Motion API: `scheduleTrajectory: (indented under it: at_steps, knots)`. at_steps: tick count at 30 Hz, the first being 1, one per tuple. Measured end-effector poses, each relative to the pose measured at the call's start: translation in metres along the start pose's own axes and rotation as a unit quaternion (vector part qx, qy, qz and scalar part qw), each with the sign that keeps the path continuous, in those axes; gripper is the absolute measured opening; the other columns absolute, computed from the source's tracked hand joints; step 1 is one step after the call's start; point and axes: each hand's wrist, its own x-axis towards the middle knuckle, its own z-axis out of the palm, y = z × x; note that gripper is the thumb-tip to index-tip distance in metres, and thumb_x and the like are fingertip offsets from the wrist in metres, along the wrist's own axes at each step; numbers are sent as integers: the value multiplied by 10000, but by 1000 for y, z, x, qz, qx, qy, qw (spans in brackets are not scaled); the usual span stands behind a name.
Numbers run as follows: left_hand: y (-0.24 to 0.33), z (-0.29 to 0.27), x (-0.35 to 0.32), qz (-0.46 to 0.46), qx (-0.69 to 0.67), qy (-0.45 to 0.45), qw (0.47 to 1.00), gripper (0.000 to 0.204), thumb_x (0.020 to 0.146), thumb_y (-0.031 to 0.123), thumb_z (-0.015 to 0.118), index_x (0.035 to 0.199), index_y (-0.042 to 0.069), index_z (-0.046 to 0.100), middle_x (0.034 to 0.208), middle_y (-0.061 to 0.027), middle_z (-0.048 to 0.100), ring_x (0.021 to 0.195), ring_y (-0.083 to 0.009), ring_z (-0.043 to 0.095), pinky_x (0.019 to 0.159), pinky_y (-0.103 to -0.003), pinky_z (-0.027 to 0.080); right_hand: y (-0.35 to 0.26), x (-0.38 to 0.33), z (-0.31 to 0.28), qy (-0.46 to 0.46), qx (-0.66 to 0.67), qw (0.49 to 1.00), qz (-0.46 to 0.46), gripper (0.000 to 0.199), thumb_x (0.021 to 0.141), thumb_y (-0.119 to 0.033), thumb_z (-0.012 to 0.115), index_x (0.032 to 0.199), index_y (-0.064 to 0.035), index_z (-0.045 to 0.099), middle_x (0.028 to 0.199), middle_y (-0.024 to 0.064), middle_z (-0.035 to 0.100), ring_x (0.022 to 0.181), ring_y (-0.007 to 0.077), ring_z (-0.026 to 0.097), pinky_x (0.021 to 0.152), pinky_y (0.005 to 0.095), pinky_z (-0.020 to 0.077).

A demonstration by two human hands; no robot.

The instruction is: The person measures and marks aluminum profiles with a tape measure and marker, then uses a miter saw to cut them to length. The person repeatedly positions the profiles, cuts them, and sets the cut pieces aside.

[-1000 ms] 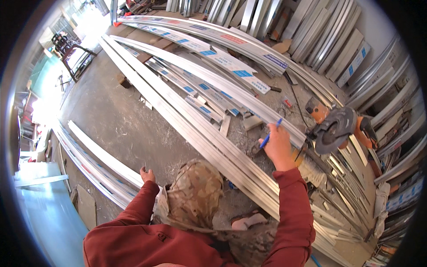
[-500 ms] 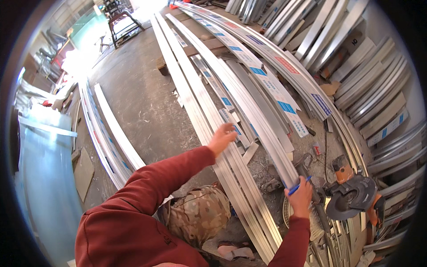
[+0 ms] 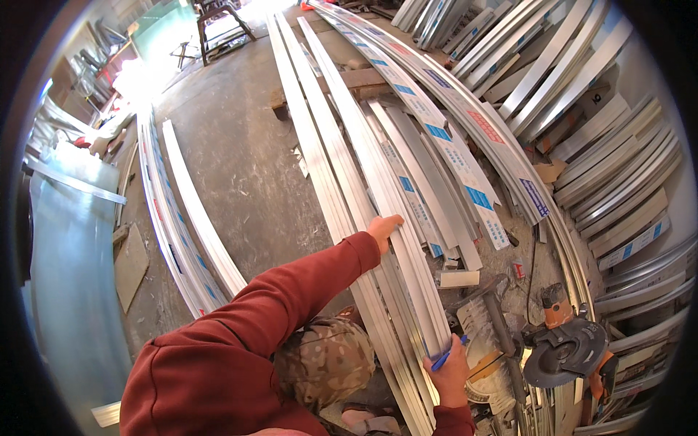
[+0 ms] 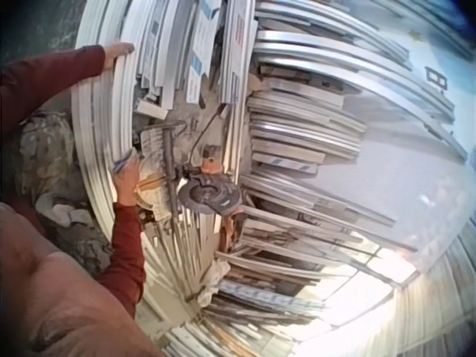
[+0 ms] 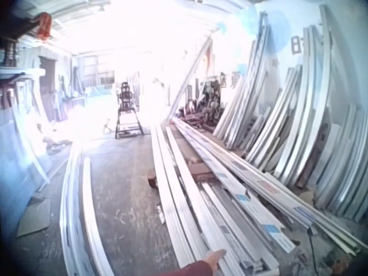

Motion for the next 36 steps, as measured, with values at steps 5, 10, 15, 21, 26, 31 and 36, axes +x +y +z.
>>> scheduleTrajectory:
  at_steps: [5, 10, 15, 21, 26, 31, 36]
  knots:
    - [-4, -25, 11, 18, 26, -16, 999, 339, 811, 155, 673, 1026, -74, 544, 884, -112, 527, 710, -229, 538, 583, -426, 445, 4, -5, 22, -2, 3, 999, -37, 851, 653, -267, 831, 1353, -19, 416, 1151, 222, 581, 1067, 414, 576, 878, 468, 493]
    - [10, -6, 3, 34, -14, -50, 998, 305, 811, 158, 674, 991, -70, 581, 883, -144, 604, 720, -265, 624, 577, -421, 484, -1, 0, 11, 19, 0, 999, -37, 862, 654, -255, 837, 1359, -21, 400, 1143, 225, 576, 1067, 420, 565, 878, 477, 486]
    - [40, 23, 6, 45, -23, -54, 997, 260, 807, 156, 669, 931, -66, 615, 839, -160, 641, 662, -279, 641, 549, -425, 490, -12, 24, -16, 33, -3, 999, -20, 862, 644, -231, 856, 1353, -20, 413, 1171, 232, 574, 1079, 432, 560, 902, 474, 476]
    - [65, 48, 38, 41, -1, -42, 998, 252, 782, 172, 687, 880, -47, 611, 822, -140, 615, 639, -270, 623, 513, -428, 448, -18, 56, -40, 34, 7, 999, -17, 852, 648, -209, 866, 1350, -16, 425, 1207, 241, 568, 1100, 431, 558, 913, 471, 472]
    - [77, 53, 73, 53, 4, -57, 997, 247, 792, 167, 683, 901, -39, 600, 826, -125, 613, 635, -247, 629, 509, -387, 485, -15, 78, -34, 55, 2, 998, -33, 851, 645, -227, 867, 1345, -13, 433, 1177, 234, 583, 1074, 423, 574, 904, 465, 479]
    - [99, 69, 67, 76, 16, -138, 987, 322, 833, 198, 719, 998, -57, 610, 876, -121, 638, 702, -244, 660, 618, -368, 565, -4, 107, -45, 74, 40, 996, -39, 808, 642, -238, 859, 1313, 1, 477, 1168, 240, 603, 1069, 416, 596, 895, 454, 492]
    - [77, 64, 43, 133, 152, -252, 946, 533, 874, 244, 720, 1240, -98, 537, 1109, -163, 624, 933, -256, 649, 788, -337, 568, 28, 157, -56, 44, 11, 999, 2, 810, 634, -249, 851, 1325, -23, 492, 1156, 236, 624, 1039, 412, 619, 884, 448, 503]
